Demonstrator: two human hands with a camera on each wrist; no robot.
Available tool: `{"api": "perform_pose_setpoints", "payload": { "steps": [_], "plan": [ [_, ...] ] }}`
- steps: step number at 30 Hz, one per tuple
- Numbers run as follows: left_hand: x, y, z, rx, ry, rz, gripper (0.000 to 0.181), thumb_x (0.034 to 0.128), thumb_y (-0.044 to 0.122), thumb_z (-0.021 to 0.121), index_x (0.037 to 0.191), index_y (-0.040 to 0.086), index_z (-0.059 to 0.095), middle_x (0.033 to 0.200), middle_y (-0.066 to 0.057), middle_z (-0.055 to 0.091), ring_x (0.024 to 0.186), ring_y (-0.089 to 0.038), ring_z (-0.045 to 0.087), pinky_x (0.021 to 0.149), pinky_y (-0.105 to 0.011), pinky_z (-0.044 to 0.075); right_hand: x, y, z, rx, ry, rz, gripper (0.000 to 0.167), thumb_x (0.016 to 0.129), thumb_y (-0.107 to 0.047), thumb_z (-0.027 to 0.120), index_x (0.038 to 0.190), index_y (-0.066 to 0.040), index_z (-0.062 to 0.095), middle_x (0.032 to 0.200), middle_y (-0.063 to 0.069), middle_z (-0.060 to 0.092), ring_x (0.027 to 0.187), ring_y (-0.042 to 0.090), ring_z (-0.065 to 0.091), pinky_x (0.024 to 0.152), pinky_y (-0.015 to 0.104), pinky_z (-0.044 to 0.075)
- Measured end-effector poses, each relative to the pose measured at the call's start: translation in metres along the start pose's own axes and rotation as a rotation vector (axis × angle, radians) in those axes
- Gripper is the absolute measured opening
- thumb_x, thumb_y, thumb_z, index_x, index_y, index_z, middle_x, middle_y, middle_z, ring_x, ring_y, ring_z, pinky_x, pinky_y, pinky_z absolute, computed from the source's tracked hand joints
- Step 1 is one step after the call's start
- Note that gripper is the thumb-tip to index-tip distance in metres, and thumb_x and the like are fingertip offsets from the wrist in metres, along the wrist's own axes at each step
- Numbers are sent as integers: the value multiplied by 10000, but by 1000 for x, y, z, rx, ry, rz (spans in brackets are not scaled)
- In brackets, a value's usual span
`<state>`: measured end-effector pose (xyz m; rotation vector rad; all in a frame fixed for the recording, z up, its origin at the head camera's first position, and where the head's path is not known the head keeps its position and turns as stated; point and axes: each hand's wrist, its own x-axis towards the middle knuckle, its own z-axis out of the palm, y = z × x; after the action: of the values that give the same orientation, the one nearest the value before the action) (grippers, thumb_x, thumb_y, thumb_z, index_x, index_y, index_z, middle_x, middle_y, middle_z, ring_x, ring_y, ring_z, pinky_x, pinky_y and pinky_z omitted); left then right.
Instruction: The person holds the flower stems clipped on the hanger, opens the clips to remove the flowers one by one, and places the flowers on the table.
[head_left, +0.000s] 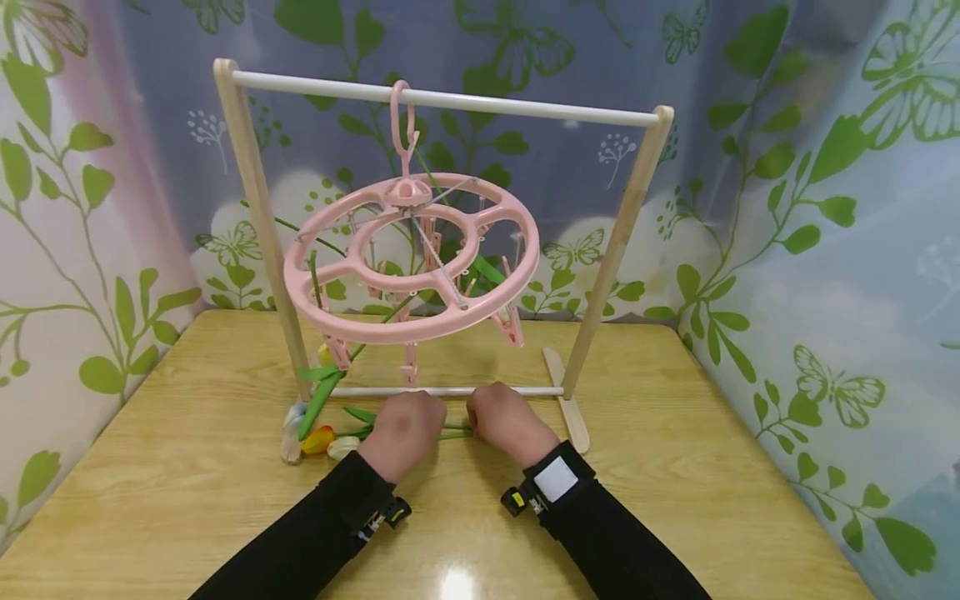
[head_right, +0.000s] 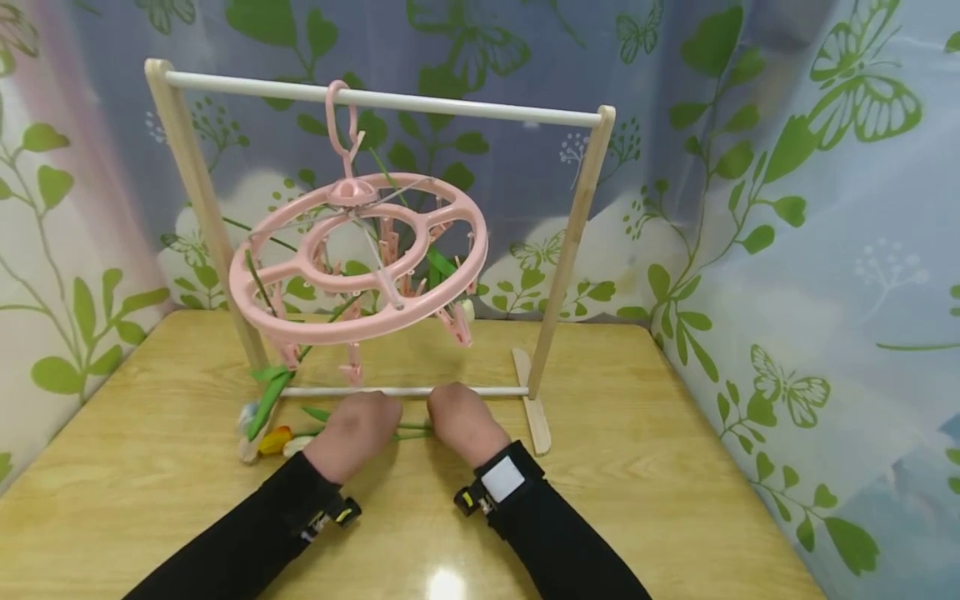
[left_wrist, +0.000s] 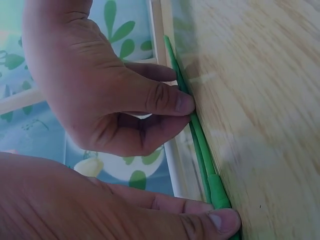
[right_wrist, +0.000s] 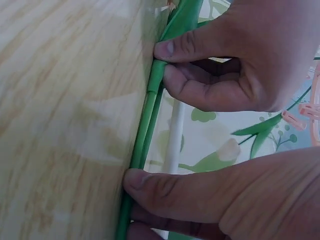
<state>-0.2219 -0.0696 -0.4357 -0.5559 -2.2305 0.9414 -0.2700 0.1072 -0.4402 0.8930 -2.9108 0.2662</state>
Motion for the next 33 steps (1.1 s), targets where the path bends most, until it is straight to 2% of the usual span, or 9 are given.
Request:
{"api": "perform_pose_setpoints", "payload": {
  "steps": [4, 8, 11, 16, 18, 23, 25, 28, 33],
  "plan": [
    [7, -1, 1, -529, -322, -46, 431, 991, 135, 665, 576, 136, 551, 495, 31, 284, 428, -99, 346, 451, -247, 232, -1, -7, -8, -10, -34, 9, 422, 746, 84, 682, 545, -161, 403, 568, -68, 241, 532, 100, 227, 497, 236, 201],
    [12, 0, 1, -667, -421, -73, 370, 994, 104, 654, 627, 123, 609, 512, 12, 414, 459, -118, 446, 463, -257, 309, -5, -16, -24, 0, -56, 26, 345, 772, 4, 777, 580, -152, 536, 556, -92, 366, 531, 82, 322, 508, 223, 292],
    [9, -1, 1, -661, -329, -64, 394, 971, 91, 672, 598, 136, 556, 513, 8, 436, 462, -121, 481, 455, -249, 333, -8, -22, -38, 29, -64, 29, 236, 791, -74, 828, 656, -141, 646, 604, -85, 498, 564, 82, 421, 552, 235, 377],
    [-4, -2, 2, -542, 31, -74, 429, 898, 72, 731, 571, 162, 469, 517, 41, 431, 459, -89, 468, 448, -220, 337, -16, -30, -61, 95, -46, 30, 113, 834, -135, 825, 786, -159, 726, 737, -77, 636, 643, 71, 533, 638, 266, 470],
    [-9, -4, 1, -617, 90, -89, 408, 881, 36, 726, 589, 150, 465, 542, 37, 430, 482, -89, 446, 468, -226, 338, -20, -34, -73, 128, -57, 59, 82, 859, -176, 821, 837, -170, 743, 780, -71, 675, 662, 86, 575, 661, 293, 504],
    [-10, -12, -10, -1045, -117, -130, 365, 931, -48, 615, 637, 103, 460, 614, -8, 392, 553, -137, 363, 536, -269, 304, -37, -42, -108, 162, -74, 113, 117, 882, -284, 817, 857, -199, 740, 760, -94, 665, 633, 89, 582, 634, 302, 505],
    [-9, -15, -16, -1122, -214, -146, 362, 957, -42, 587, 651, 106, 460, 631, -6, 377, 563, -140, 336, 548, -270, 283, -47, -45, -123, 165, -50, 106, 128, 880, -313, 818, 861, -217, 736, 755, -114, 662, 634, 70, 584, 632, 292, 504],
    [-9, -19, -28, -1086, -209, -108, 370, 963, -26, 605, 660, 121, 453, 635, 14, 321, 571, -120, 265, 569, -259, 234, -67, -46, -149, 213, 53, 103, 117, 886, -317, 813, 870, -239, 727, 753, -128, 668, 655, 61, 599, 639, 296, 513],
    [-15, -26, -49, -691, 130, 20, 388, 899, 23, 722, 658, 152, 447, 605, 34, 273, 573, -90, 193, 579, -252, 170, -96, -48, -180, 280, 401, 24, 98, 897, -240, 809, 959, -222, 735, 835, -118, 706, 764, 41, 655, 684, 308, 567]
  ]
}}
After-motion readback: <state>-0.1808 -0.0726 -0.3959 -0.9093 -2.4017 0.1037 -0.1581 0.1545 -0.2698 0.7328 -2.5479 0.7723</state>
